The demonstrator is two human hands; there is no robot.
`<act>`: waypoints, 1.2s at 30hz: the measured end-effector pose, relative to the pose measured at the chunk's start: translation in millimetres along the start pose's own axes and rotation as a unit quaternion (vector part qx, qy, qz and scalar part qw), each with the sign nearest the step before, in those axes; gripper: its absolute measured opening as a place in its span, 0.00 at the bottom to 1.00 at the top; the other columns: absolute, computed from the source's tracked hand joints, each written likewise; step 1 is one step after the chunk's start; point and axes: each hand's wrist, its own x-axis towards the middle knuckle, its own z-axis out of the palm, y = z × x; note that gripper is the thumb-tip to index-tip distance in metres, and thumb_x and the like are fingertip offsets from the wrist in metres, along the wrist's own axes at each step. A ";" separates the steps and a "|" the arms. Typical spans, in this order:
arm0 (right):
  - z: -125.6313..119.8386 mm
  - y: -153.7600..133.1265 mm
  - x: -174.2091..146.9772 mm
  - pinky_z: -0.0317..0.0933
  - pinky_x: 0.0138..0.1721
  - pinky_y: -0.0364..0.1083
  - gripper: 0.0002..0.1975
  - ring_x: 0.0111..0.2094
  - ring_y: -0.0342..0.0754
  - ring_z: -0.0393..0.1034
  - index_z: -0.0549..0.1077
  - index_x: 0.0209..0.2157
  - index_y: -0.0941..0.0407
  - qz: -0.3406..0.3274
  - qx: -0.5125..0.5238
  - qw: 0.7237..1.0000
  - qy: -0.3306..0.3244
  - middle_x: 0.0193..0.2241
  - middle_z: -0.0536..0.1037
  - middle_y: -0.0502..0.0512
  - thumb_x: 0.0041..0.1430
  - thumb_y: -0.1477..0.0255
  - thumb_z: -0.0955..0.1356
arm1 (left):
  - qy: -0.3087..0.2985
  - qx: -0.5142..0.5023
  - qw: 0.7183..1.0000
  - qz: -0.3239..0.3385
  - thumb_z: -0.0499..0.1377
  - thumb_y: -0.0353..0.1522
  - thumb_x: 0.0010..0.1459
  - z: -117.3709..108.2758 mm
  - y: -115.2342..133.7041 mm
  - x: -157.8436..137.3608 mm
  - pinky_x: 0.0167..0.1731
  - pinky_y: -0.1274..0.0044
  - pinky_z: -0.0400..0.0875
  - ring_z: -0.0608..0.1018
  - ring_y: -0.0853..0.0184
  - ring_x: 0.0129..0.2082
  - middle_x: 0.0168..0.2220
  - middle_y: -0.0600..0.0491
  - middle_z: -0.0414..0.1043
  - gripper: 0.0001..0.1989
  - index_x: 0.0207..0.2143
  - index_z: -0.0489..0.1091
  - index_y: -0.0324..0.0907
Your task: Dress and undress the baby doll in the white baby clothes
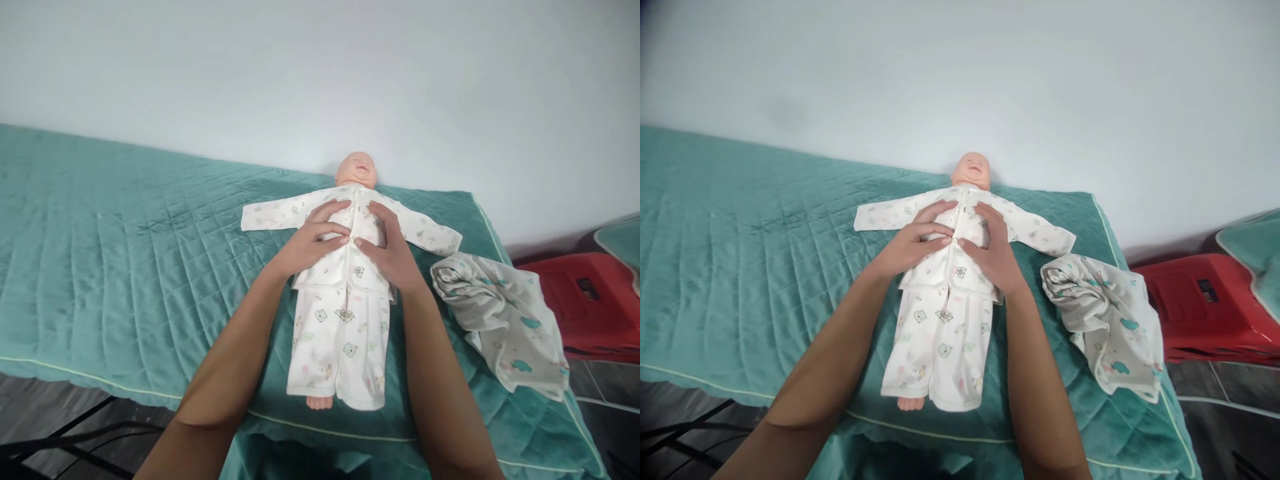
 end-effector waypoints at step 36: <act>18.7 -31.8 -2.8 0.54 0.65 0.60 0.12 0.65 0.55 0.59 0.67 0.37 0.51 0.063 -0.058 0.994 0.066 0.62 0.66 0.58 0.60 0.60 0.71 | 0.004 0.058 0.997 0.049 0.57 0.38 0.67 3.9 4.5 -0.8 0.69 0.58 0.54 0.56 0.59 0.72 0.69 0.49 0.59 0.09 0.44 0.74 0.46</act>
